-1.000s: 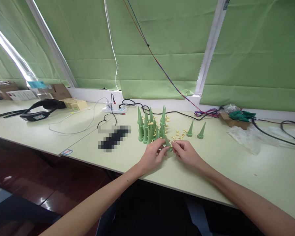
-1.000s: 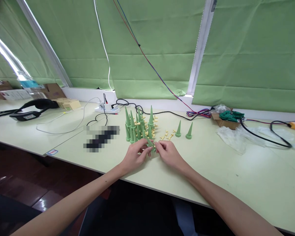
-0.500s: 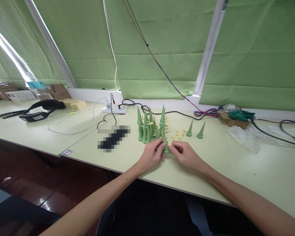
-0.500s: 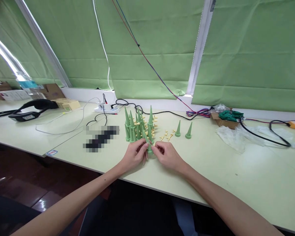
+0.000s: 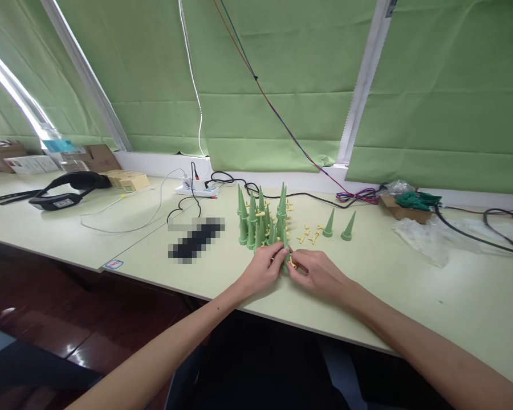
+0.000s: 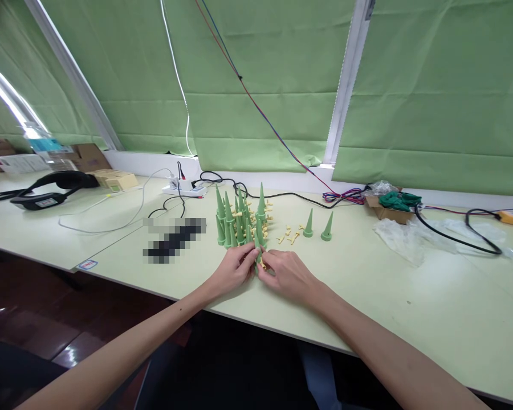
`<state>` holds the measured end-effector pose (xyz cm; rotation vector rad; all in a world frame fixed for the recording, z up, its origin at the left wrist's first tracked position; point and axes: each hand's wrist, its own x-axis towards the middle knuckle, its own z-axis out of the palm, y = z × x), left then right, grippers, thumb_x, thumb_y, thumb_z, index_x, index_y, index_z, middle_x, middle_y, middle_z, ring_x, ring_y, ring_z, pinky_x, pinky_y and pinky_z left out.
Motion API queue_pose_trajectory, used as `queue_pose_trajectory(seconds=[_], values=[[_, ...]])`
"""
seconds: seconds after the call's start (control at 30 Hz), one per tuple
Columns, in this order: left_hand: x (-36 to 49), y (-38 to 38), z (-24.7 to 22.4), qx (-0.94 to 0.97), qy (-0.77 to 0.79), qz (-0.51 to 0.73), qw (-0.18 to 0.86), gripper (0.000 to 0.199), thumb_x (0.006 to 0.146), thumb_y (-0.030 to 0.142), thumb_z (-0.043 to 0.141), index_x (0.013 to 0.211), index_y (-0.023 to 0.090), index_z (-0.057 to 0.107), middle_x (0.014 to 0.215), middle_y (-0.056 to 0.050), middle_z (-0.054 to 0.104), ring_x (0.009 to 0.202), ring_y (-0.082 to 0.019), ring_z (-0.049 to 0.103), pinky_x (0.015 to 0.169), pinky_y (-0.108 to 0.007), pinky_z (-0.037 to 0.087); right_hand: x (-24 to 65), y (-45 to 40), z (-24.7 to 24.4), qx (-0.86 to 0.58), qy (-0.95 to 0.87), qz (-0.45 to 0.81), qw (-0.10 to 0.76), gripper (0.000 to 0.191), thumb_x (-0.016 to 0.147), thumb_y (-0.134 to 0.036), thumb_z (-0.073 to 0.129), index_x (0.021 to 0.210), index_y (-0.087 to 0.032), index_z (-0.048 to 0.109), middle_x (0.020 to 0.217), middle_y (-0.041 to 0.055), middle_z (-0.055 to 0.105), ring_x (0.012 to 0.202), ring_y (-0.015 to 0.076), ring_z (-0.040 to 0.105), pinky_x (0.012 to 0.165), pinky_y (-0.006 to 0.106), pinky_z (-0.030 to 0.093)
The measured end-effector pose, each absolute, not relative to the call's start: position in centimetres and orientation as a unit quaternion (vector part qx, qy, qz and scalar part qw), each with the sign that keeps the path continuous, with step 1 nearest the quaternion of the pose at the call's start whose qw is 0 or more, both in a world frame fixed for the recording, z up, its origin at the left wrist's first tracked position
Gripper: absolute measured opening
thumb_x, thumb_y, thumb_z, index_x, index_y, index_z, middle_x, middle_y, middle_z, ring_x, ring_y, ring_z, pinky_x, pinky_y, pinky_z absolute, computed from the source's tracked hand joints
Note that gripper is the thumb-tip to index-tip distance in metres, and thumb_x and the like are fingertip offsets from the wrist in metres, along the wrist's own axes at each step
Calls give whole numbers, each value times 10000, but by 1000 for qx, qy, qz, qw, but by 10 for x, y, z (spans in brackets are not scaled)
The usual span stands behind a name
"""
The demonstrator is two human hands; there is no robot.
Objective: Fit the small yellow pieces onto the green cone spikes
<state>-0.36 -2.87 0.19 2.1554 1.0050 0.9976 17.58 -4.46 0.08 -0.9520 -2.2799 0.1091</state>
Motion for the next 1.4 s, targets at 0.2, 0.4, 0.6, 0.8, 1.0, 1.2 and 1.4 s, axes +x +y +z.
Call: queue_pose_trajectory(seconds=[0.2, 0.4, 0.6, 0.8, 1.0, 1.2, 1.4], values=[[-3, -29, 2, 805, 380, 364, 273, 349, 998, 374, 351, 707, 188, 403, 594, 32, 446, 556, -114, 394, 583, -258, 326, 174, -44, 0, -375, -874, 7, 310, 237, 911, -208, 459, 676, -190, 432, 615, -27, 452, 538, 104, 323, 537, 263, 231], [-2, -30, 3, 809, 381, 360, 264, 343, 1000, 360, 345, 709, 189, 404, 603, 31, 442, 562, -117, 388, 590, -258, 328, 173, -44, -2, -378, -874, -12, 305, 224, 917, -214, 457, 695, -186, 465, 625, -20, 483, 537, 107, 341, 536, 262, 226], [-1, -30, 4, 814, 383, 373, 227, 315, 999, 325, 345, 725, 187, 415, 660, 20, 476, 594, -120, 416, 604, -263, 329, 178, -41, 2, -364, -882, -1, 299, 278, 971, -309, 444, 727, -186, 501, 657, -8, 539, 556, 114, 419, 554, 257, 265], [1, -29, 2, 814, 414, 375, 160, 309, 988, 306, 370, 703, 187, 373, 645, 22, 444, 590, -120, 400, 588, -271, 300, 201, -14, 3, -468, -797, -7, 383, 323, 1017, -303, 327, 893, -182, 599, 807, 48, 660, 704, 164, 584, 651, 267, 389], [1, -30, 2, 811, 427, 374, 143, 250, 968, 318, 411, 761, 184, 449, 686, 9, 491, 605, -125, 435, 573, -265, 336, 226, 10, -6, -584, -759, -30, 284, 398, 941, -120, 371, 1279, -165, 576, 1186, 99, 677, 1007, 243, 639, 797, 310, 454], [1, -30, 0, 803, 427, 389, 146, 159, 936, 319, 468, 879, 180, 522, 736, 0, 550, 606, -124, 489, 565, -261, 386, 232, 16, -9, -639, -748, -22, 177, 493, 902, -72, 394, 1360, -190, 533, 1164, 114, 688, 1003, 267, 643, 731, 304, 458], [1, -31, 0, 794, 427, 402, 159, 175, 917, 339, 500, 977, 176, 526, 834, -15, 599, 581, -109, 515, 541, -256, 404, 233, 18, -10, -621, -763, -26, 178, 470, 877, -11, 391, 1274, -175, 581, 1157, 132, 672, 1010, 262, 630, 723, 298, 432]])
